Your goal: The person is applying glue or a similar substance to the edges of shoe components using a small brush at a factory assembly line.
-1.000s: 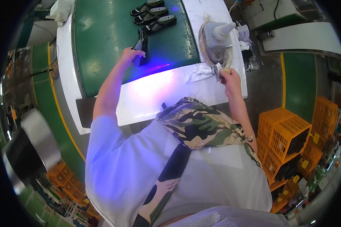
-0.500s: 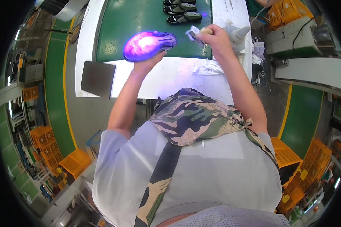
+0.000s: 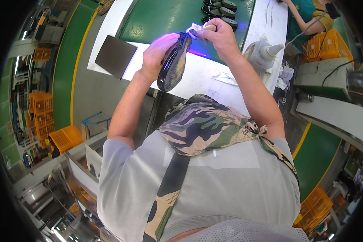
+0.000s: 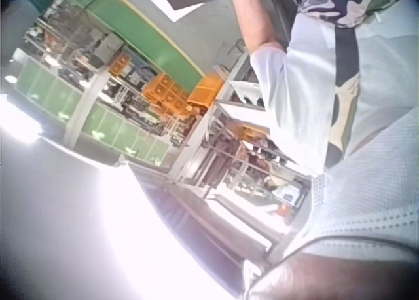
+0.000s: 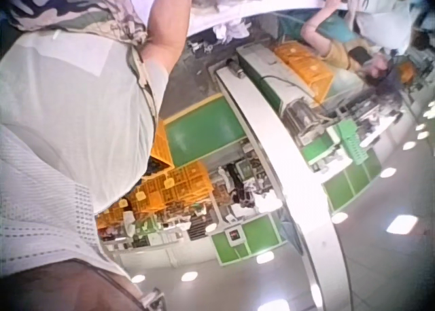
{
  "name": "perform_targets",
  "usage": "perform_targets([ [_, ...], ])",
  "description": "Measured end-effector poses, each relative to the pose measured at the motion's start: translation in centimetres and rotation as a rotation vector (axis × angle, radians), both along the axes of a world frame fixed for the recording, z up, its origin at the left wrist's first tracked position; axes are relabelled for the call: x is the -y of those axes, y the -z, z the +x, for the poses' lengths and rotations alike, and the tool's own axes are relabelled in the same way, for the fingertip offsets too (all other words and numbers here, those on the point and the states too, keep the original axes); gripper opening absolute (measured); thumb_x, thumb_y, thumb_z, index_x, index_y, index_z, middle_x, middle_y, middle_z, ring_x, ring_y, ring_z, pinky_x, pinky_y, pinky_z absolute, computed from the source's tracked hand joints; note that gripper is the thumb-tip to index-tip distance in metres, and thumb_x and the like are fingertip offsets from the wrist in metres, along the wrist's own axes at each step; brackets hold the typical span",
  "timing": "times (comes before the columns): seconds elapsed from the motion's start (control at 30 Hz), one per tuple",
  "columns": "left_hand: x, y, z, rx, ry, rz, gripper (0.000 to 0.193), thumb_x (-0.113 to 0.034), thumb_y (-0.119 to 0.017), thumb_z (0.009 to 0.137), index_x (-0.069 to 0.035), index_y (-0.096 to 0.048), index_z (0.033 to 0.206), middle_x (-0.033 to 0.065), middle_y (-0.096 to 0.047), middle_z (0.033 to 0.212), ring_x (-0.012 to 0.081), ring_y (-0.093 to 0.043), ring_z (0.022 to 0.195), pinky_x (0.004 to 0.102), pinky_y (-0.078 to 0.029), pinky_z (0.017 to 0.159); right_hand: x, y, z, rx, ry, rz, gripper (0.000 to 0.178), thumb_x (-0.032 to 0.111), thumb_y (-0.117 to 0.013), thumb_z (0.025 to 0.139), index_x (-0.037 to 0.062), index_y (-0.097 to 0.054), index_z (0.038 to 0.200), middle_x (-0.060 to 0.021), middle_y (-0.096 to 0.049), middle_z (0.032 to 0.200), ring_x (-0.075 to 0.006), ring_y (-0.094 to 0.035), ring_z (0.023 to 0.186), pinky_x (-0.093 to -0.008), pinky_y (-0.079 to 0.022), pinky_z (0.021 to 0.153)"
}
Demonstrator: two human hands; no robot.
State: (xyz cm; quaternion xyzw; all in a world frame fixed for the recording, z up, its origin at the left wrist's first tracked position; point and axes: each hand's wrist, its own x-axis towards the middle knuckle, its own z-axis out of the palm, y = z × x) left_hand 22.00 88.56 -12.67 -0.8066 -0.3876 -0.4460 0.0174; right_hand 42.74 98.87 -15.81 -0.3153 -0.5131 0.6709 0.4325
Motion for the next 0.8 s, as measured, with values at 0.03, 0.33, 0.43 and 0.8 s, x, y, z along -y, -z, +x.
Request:
perform_targets([
  [0.03,0.2,-0.1,0.1,-0.024,-0.002,-0.018,0.046,-0.002,-0.077,0.071,0.001,-0.060,0.114,0.0199,-0.067,0.110,0.0364,-0.067,0.102,0.0415,-0.053,0.090,0.2,-0.1,0.0,-0.082,-0.059,-0.049,0.020,0.001,-0.072,0.078,0.0041,-0.056,0.090,-0.0024,-0.058,0.079,-0.0105,-0.056,0.070,-0.0262,-0.046,0.063],
  [0.33,1.7,1.5,0.7,-0.060,-0.225,-0.207,0.054,-0.007,-0.077,0.069,-0.001,-0.059,0.119,0.0195,-0.067,0.107,0.0344,-0.067,0.098,0.0385,-0.054,0.085,1.6,-2.6,0.6,-0.150,-0.324,-0.046,0.018,0.001,-0.072,0.078,0.0041,-0.057,0.088,-0.0029,-0.060,0.081,-0.0102,-0.057,0.073,-0.0251,-0.047,0.067],
  [0.43,2.6,2.2,1.1,-0.045,-0.302,-0.346,0.057,-0.007,-0.078,0.067,-0.002,-0.059,0.120,0.0190,-0.067,0.103,0.0339,-0.068,0.092,0.0381,-0.055,0.080,1.7,-3.6,0.6,-0.030,-0.310,0.085,0.018,0.002,-0.073,0.078,0.0034,-0.058,0.088,-0.0023,-0.060,0.082,-0.0085,-0.056,0.074,-0.0235,-0.046,0.066],
  [0.8,6.6,1.1,-0.2,0.081,-0.383,-1.023,0.048,-0.016,-0.083,0.054,-0.003,-0.064,0.096,0.0104,-0.069,0.085,0.0224,-0.066,0.075,0.0338,-0.053,0.075,1.9,-3.9,-2.7,0.073,-0.242,0.442,0.020,0.006,-0.075,0.076,0.0013,-0.059,0.085,-0.0031,-0.063,0.078,-0.0073,-0.054,0.069,-0.0236,-0.047,0.061],
])
